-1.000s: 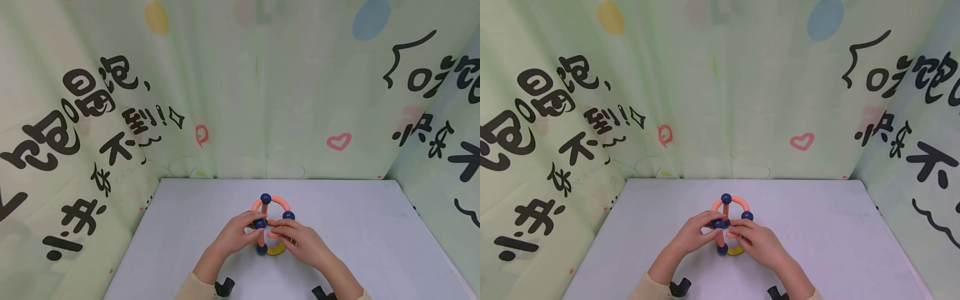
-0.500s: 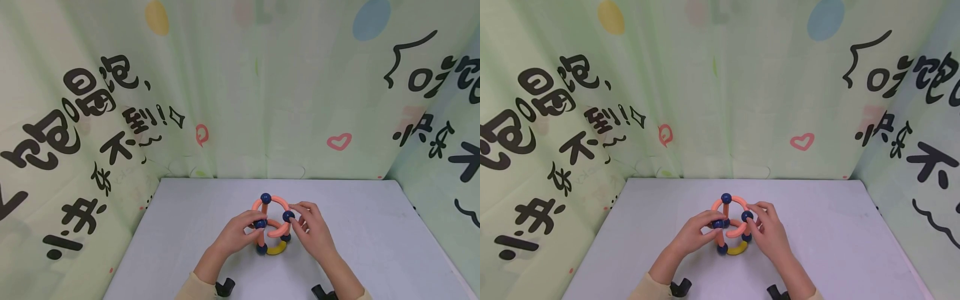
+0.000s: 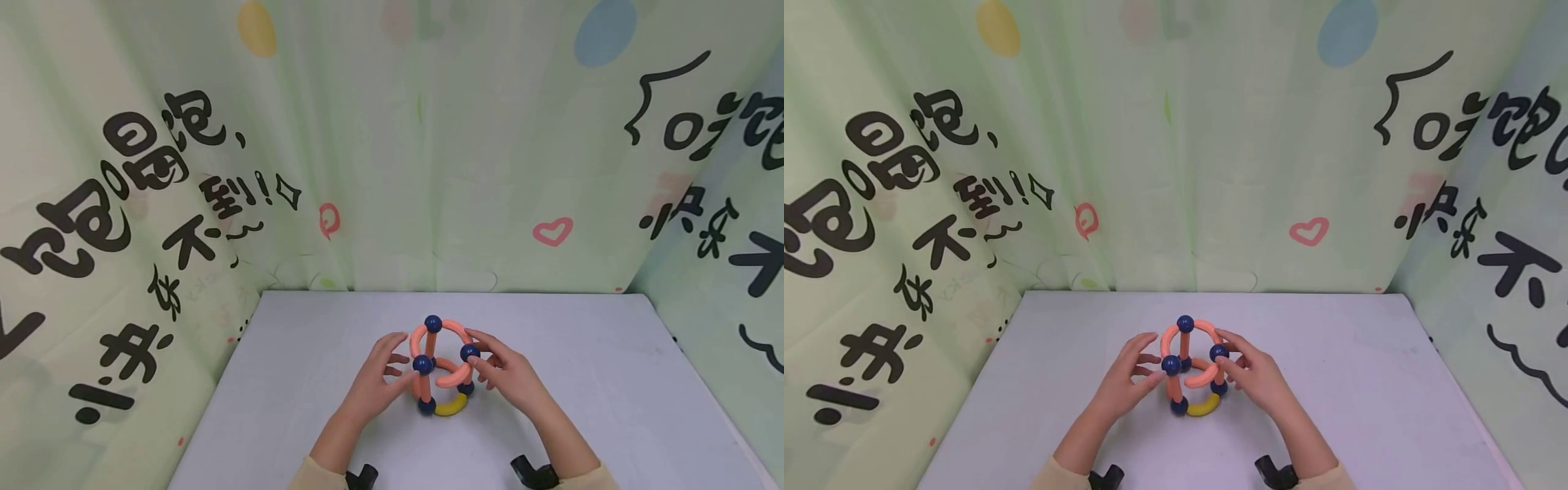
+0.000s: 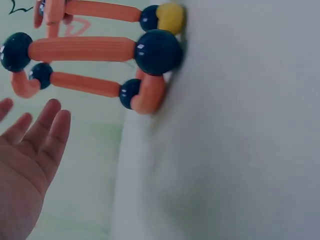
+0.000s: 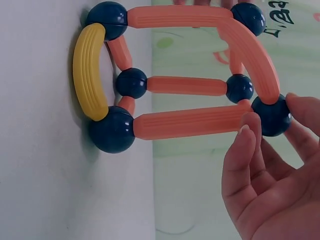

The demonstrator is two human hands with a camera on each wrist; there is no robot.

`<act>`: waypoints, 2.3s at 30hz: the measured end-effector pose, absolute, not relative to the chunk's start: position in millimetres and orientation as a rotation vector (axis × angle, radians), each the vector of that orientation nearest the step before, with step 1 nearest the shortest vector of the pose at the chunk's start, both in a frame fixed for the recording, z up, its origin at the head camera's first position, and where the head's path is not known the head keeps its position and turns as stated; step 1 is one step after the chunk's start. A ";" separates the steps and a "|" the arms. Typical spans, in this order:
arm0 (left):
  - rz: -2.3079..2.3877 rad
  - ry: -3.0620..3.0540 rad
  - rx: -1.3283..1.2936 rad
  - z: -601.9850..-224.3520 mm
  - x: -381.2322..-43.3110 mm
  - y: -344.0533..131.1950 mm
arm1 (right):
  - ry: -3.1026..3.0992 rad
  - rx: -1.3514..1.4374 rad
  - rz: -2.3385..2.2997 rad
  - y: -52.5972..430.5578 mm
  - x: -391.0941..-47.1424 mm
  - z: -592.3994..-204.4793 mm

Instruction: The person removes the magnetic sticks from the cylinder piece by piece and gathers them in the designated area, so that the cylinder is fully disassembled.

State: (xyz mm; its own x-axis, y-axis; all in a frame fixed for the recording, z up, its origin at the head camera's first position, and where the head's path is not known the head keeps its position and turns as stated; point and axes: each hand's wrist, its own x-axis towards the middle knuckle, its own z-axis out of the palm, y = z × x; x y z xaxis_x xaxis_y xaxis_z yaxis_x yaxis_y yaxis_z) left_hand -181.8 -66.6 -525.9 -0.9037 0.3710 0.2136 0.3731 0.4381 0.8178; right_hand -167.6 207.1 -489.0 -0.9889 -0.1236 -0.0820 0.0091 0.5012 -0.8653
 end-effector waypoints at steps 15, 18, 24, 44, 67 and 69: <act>-1.146 -3.041 -0.769 -583.2 -182.7 -61.7 | 2.559 -0.104 -1.570 208.3 -168.8 -494.6; -1.089 -3.071 -0.765 -584.4 -182.2 -56.2 | 2.550 -0.114 -1.577 208.4 -169.7 -496.0; -0.998 -3.106 -0.728 -585.4 -180.7 -48.0 | 2.488 -0.106 -1.639 208.4 -172.6 -498.1; -0.912 -3.068 -0.777 -580.9 -186.7 -46.3 | 2.351 -0.094 -1.751 209.4 -173.1 -498.5; -1.059 -3.094 -0.749 -577.4 -211.8 -73.4 | 2.239 -0.076 -1.804 198.2 -169.0 -504.5; -1.067 -3.095 -0.733 -577.7 -212.5 -74.2 | 2.236 -0.083 -1.800 197.1 -168.5 -503.4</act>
